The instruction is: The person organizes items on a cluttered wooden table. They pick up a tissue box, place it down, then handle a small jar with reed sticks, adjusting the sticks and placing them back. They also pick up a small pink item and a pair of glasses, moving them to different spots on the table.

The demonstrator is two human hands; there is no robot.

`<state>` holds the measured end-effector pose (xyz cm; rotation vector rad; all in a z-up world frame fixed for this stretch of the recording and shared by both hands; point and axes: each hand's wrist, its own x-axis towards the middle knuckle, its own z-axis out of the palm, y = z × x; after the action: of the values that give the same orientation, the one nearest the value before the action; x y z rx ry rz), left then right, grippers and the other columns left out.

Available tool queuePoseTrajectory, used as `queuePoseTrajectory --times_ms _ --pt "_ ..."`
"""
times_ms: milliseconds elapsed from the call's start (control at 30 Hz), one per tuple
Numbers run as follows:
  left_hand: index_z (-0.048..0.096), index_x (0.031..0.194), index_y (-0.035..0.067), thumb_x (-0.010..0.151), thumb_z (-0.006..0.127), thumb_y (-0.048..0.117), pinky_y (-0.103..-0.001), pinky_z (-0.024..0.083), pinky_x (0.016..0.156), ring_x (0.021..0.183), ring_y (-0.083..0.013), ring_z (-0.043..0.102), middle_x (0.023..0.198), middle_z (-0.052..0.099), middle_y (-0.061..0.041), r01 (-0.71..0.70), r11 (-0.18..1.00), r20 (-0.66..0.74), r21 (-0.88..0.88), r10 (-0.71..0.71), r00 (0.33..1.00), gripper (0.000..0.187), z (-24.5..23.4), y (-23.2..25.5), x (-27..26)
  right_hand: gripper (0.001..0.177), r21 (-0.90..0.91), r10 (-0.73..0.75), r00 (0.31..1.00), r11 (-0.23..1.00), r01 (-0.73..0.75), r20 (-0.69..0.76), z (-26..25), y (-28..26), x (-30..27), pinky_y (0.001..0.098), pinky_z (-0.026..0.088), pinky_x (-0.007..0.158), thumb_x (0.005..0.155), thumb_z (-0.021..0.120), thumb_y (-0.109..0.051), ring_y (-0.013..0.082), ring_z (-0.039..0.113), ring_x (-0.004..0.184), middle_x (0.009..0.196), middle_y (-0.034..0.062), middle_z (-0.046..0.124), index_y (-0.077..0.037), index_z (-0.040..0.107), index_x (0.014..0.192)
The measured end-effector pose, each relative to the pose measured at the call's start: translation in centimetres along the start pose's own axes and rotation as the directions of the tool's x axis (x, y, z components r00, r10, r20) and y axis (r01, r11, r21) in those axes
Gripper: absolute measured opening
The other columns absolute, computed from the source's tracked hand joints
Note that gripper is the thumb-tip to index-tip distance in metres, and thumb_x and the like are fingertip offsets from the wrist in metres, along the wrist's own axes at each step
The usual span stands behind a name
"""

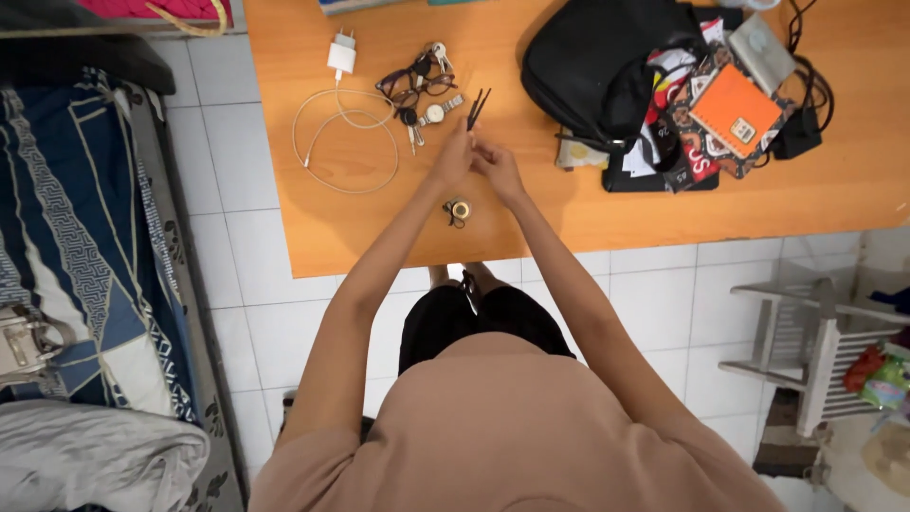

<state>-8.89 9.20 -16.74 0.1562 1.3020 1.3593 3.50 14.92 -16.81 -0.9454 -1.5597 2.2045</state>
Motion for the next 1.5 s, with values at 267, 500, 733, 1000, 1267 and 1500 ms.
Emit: queuePoseTrajectory --times_ms 267,500,733,1000,1267,1500 --pt "0.044 0.110 0.013 0.097 0.033 0.015 -0.035 0.049 0.077 0.081 -0.0175 0.060 0.087 0.057 -0.005 -0.604 0.723 -0.129 0.337 0.670 0.731 0.017 5.1 5.0 -6.7 0.030 -0.166 -0.078 0.996 0.983 0.083 0.036 1.4 -5.9 -1.0 0.0291 0.055 0.072 0.084 0.065 -0.004 0.0163 0.064 0.078 0.087 0.0131 0.067 -0.003 0.059 0.113" --pt "0.029 0.138 0.008 0.099 0.041 0.020 -0.037 0.029 0.106 0.124 -0.0271 0.038 0.133 0.040 -0.018 -0.571 0.807 -0.415 0.152 0.576 0.704 0.042 5.3 6.9 -9.5 0.022 -0.131 0.044 0.980 0.991 -0.019 0.194 2.9 -10.5 -2.8 0.0287 0.056 0.065 0.083 0.065 -0.005 0.0176 0.064 0.069 0.081 0.0148 0.065 0.005 0.061 0.103" --pt "0.032 0.131 0.012 0.099 0.042 0.021 -0.040 0.036 0.102 0.113 -0.0201 0.050 0.120 0.045 -0.007 -0.649 0.708 -0.368 -0.280 0.545 0.753 0.035 5.1 9.9 -11.7 0.012 -0.300 0.013 0.954 0.951 0.082 0.300 2.8 -17.0 -3.7 0.0214 0.047 0.057 0.085 0.063 -0.009 0.0130 0.060 0.059 0.065 0.0100 0.063 0.000 0.067 0.092" --pt "0.038 0.106 0.020 0.095 0.028 0.045 -0.028 0.051 0.080 0.073 -0.0092 0.047 0.076 0.032 0.004 -0.674 0.553 -0.406 -0.491 0.539 0.738 0.029 4.3 11.0 -12.0 0.012 -0.451 -0.079 0.934 0.860 0.241 0.349 1.6 -19.8 -4.3 0.0189 0.037 0.049 0.083 0.065 -0.014 0.0081 0.053 0.053 0.056 0.0040 0.060 -0.008 0.070 0.093" --pt "0.027 0.058 0.018 0.087 0.040 0.045 -0.025 0.036 0.056 0.049 -0.0076 0.028 0.056 0.020 0.008 -0.513 0.390 -0.316 -0.765 0.467 0.826 0.041 4.8 11.6 -13.1 0.021 -0.086 -0.228 0.969 0.968 0.236 0.092 4.1 -20.4 -7.4 0.0195 0.045 0.047 0.091 0.056 -0.016 0.0092 0.052 0.052 0.065 0.0070 0.059 0.001 0.068 0.091" --pt "0.031 0.063 0.022 0.089 0.038 0.044 -0.022 0.032 0.047 0.041 -0.0066 0.021 0.053 0.016 0.010 -0.592 0.305 -0.444 -0.746 0.434 0.784 0.035 5.7 9.8 -12.5 0.030 0.306 -0.123 0.978 0.937 0.171 -0.170 5.6 -17.5 -8.0 0.0226 0.051 0.055 0.092 0.046 -0.021 0.0153 0.061 0.063 0.070 0.0097 0.060 0.001 0.066 0.089"
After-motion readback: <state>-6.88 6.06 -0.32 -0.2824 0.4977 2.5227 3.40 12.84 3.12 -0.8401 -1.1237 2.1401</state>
